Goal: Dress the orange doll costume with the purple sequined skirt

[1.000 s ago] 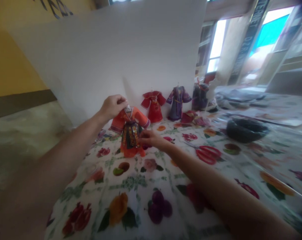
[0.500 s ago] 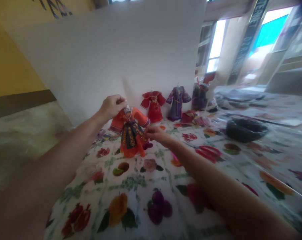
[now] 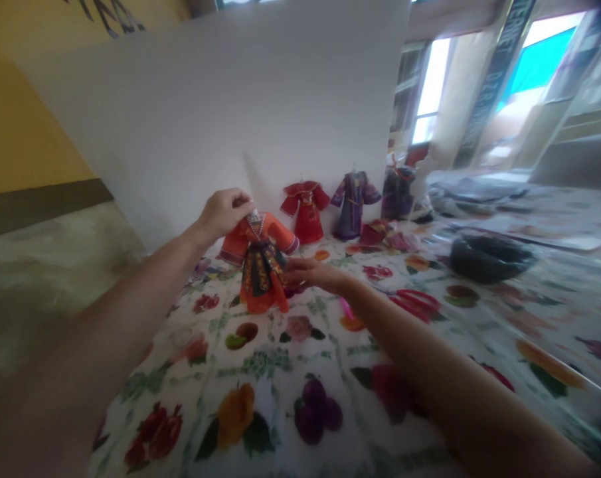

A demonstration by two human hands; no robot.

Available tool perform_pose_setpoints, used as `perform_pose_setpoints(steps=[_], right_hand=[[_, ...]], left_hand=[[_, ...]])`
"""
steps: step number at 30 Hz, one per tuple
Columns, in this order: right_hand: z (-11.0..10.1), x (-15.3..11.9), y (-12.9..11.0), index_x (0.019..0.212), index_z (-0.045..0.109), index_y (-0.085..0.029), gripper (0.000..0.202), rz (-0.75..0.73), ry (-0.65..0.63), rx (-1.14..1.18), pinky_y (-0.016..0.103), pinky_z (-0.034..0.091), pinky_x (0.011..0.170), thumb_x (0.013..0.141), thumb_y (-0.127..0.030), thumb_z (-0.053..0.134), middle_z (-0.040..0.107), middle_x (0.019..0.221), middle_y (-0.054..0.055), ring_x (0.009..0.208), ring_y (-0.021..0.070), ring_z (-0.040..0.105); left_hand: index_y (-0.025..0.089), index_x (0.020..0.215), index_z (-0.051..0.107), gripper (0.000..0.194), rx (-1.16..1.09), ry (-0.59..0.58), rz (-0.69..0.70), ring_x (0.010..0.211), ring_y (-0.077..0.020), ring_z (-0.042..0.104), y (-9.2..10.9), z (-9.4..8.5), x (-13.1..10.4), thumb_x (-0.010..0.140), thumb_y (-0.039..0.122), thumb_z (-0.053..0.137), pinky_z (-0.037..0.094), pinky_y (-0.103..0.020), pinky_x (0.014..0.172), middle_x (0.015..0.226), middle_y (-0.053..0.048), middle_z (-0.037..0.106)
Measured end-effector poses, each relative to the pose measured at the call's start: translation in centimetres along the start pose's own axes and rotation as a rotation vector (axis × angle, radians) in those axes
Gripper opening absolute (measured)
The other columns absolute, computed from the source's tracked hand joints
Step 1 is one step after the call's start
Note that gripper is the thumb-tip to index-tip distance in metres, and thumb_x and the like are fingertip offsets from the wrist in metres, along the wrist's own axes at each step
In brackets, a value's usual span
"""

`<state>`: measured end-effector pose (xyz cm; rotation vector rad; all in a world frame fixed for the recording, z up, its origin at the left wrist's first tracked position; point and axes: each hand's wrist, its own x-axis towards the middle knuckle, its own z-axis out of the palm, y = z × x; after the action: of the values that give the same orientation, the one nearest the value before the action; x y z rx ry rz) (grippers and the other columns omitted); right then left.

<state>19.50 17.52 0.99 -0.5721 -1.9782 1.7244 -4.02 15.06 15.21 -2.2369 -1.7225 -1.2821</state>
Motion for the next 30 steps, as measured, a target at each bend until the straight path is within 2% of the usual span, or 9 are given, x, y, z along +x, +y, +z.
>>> perform_pose_setpoints(steps=[3,4,7,10,13,16,21,26,30], right_hand=[[-0.4,0.0,0.1,0.101,0.068,-0.019,0.031,0.045,-0.103,-0.076,0.025,0.052,0.066,0.074,-0.032,0.078,0.07,0.098,0.004,0.081,0.0154,0.066],[-0.5,0.2,0.2,0.099,0.069,-0.019,0.03,0.036,-0.066,-0.065,0.025,0.052,0.065,0.072,-0.027,0.079,0.07,0.096,0.004,0.08,0.0158,0.066],[-0.2,1.0,0.9,0.092,0.069,-0.018,0.021,-0.027,0.178,0.046,0.024,0.051,0.063,0.071,-0.016,0.073,0.07,0.09,0.003,0.074,0.014,0.063],[0.7,2.0,1.9,0.093,0.065,-0.02,0.015,-0.05,0.296,0.155,0.022,0.049,0.062,0.078,-0.017,0.063,0.067,0.088,0.001,0.075,0.0116,0.062],[1.6,2.7,2.6,0.096,0.063,-0.021,0.017,-0.051,0.275,0.254,0.021,0.044,0.052,0.08,-0.025,0.062,0.062,0.075,-0.002,0.062,0.0101,0.057],[2.2,2.7,2.4,0.091,0.063,-0.02,0.022,-0.056,0.23,0.319,0.021,0.039,0.047,0.076,-0.034,0.069,0.056,0.064,-0.005,0.053,0.0086,0.05],[1.7,2.1,1.3,0.076,0.063,-0.017,0.024,-0.063,0.219,0.339,0.023,0.04,0.054,0.07,-0.035,0.077,0.06,0.067,-0.002,0.058,0.0089,0.052],[0.5,1.7,0.9,0.079,0.066,-0.018,0.017,-0.08,0.272,0.3,0.023,0.04,0.061,0.07,-0.029,0.075,0.063,0.072,-0.002,0.064,0.0093,0.053],[0.2,1.6,1.0,0.079,0.067,-0.019,0.014,-0.069,0.303,0.25,0.022,0.039,0.062,0.075,-0.031,0.072,0.062,0.074,-0.003,0.066,0.009,0.051]], left_hand=[[0.015,0.082,0.069,0.022,-0.004,0.004,-0.001,0.072,-0.0161,0.056,0.2,0.0,-0.1,0.076,0.036,0.065,0.045,-0.03,0.067,0.079,-0.005,0.068],[0.015,0.082,0.069,0.022,-0.007,0.008,-0.002,0.071,-0.0159,0.056,0.3,0.0,-0.1,0.076,0.036,0.064,0.045,-0.03,0.067,0.078,-0.005,0.068],[0.015,0.083,0.07,0.022,-0.015,0.004,0.001,0.072,-0.0162,0.057,0.4,0.0,0.0,0.077,0.036,0.064,0.045,-0.03,0.068,0.079,-0.005,0.068],[0.016,0.083,0.07,0.022,-0.002,0.0,0.006,0.074,-0.0169,0.058,0.3,0.1,0.1,0.077,0.036,0.064,0.045,-0.03,0.067,0.08,-0.005,0.068],[0.016,0.082,0.07,0.023,0.006,0.001,0.01,0.072,-0.0167,0.057,0.2,0.1,0.1,0.077,0.038,0.065,0.045,-0.03,0.065,0.078,-0.005,0.067],[0.016,0.082,0.069,0.022,-0.013,0.005,0.011,0.071,-0.0167,0.057,0.2,0.2,0.2,0.076,0.037,0.065,0.045,-0.031,0.066,0.078,-0.005,0.067],[0.016,0.081,0.069,0.022,-0.009,0.006,-0.002,0.071,-0.0164,0.057,0.2,0.2,0.2,0.075,0.037,0.066,0.045,-0.031,0.067,0.078,-0.004,0.068],[0.016,0.082,0.069,0.022,-0.008,0.006,-0.006,0.071,-0.0163,0.057,0.3,0.1,0.2,0.075,0.037,0.066,0.046,-0.03,0.066,0.078,-0.004,0.067],[0.016,0.081,0.069,0.022,-0.012,0.006,-0.023,0.07,-0.016,0.056,0.6,0.1,0.1,0.075,0.037,0.066,0.046,-0.031,0.066,0.077,-0.004,0.067]])
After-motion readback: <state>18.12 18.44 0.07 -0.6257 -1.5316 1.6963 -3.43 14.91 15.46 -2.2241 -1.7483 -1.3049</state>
